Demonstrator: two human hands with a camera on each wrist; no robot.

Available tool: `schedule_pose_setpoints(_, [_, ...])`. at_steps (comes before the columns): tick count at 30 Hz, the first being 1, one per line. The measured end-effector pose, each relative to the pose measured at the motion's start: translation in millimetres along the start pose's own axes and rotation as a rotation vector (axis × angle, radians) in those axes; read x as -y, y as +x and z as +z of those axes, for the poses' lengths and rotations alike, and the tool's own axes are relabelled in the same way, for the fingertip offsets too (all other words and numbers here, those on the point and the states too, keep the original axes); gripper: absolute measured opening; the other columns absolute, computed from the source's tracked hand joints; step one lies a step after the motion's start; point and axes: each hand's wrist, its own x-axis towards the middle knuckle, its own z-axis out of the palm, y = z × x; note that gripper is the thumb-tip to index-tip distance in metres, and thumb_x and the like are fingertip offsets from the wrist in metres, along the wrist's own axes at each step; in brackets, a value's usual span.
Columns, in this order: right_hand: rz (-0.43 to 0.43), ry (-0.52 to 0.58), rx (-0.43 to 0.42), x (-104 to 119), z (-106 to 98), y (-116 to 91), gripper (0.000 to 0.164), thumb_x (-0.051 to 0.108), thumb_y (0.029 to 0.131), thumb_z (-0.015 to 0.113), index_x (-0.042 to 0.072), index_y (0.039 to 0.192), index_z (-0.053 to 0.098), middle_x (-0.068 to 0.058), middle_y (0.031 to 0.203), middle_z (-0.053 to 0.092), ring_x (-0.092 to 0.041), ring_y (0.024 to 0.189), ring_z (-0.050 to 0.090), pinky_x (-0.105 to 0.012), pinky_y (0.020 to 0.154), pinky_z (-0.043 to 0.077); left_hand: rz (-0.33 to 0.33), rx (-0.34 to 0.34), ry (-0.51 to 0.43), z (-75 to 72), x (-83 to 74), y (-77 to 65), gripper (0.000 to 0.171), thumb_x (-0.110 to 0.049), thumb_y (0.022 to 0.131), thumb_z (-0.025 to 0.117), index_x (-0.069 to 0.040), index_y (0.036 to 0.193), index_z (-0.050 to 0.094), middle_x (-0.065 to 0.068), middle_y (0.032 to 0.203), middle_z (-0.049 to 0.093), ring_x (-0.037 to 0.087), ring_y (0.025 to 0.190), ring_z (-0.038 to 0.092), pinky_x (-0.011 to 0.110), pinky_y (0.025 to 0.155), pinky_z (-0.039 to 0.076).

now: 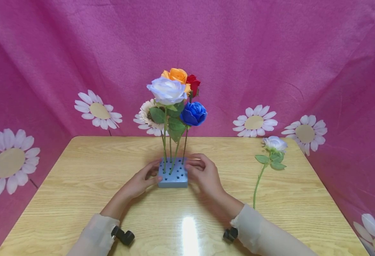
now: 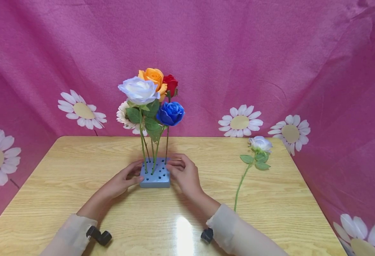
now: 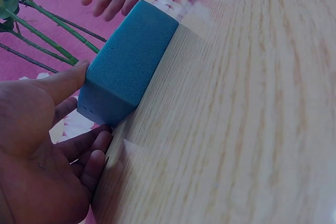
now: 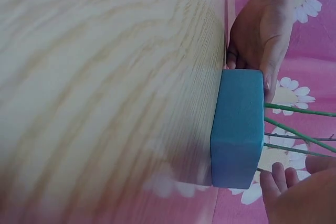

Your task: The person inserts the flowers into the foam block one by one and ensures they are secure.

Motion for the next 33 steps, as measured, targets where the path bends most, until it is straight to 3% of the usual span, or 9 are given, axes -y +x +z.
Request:
schedule_pose_setpoints(8, [-0.003, -0.040, -0.027, -1, -12, -4, 0.032, -0.008, 0.093, 0.069, -0.001, 0.124, 0.064, -0.031, 0.116, 0.070, -0.039, 0.109, 0.071, -0.031, 0.088, 0.059, -0.005, 0.000, -0.011, 0.3, -0.5, 1.3, 0.070, -0.018, 0.103, 0.065, -0.011, 0.163, 0.029, 0.024, 0.154, 0.044, 0.039, 0.132, 0.049, 0.052, 0.113, 0.035])
schedule_pose_setpoints(14, [0.023, -0.060, -0.039, -2, -19, -9, 0.031, -0.005, 0.093, 0.070, 0.001, 0.124, 0.065, -0.026, 0.115, 0.072, -0.030, 0.107, 0.072, -0.035, 0.088, 0.059, -0.005, 0.001, -0.007, 0.1, 1.0, 1.2, 0.070, -0.019, 0.103, 0.065, -0.012, 0.163, 0.029, 0.024, 0.154, 0.044, 0.039, 0.132, 0.048, 0.053, 0.113, 0.034])
schedule_pose_setpoints(20, [0.044, -0.048, -0.052, -1, -25, -12, 0.033, -0.006, 0.093, 0.070, -0.001, 0.124, 0.064, -0.030, 0.117, 0.070, -0.024, 0.105, 0.073, -0.041, 0.091, 0.059, -0.002, 0.002, -0.005, -0.4, 1.1, 0.9, 0.070, -0.019, 0.103, 0.065, -0.012, 0.163, 0.029, 0.023, 0.154, 0.044, 0.038, 0.132, 0.048, 0.053, 0.113, 0.035])
schedule_pose_setpoints(33, [0.113, -0.060, -0.076, 0, -47, -22, 0.035, 0.000, 0.094, 0.073, 0.000, 0.128, 0.062, -0.028, 0.122, 0.069, -0.024, 0.105, 0.073, -0.031, 0.089, 0.058, 0.001, -0.004, -0.001, 0.6, 1.7, 1.0, 0.070, -0.018, 0.103, 0.065, -0.012, 0.163, 0.030, 0.024, 0.153, 0.046, 0.039, 0.132, 0.049, 0.053, 0.113, 0.034])
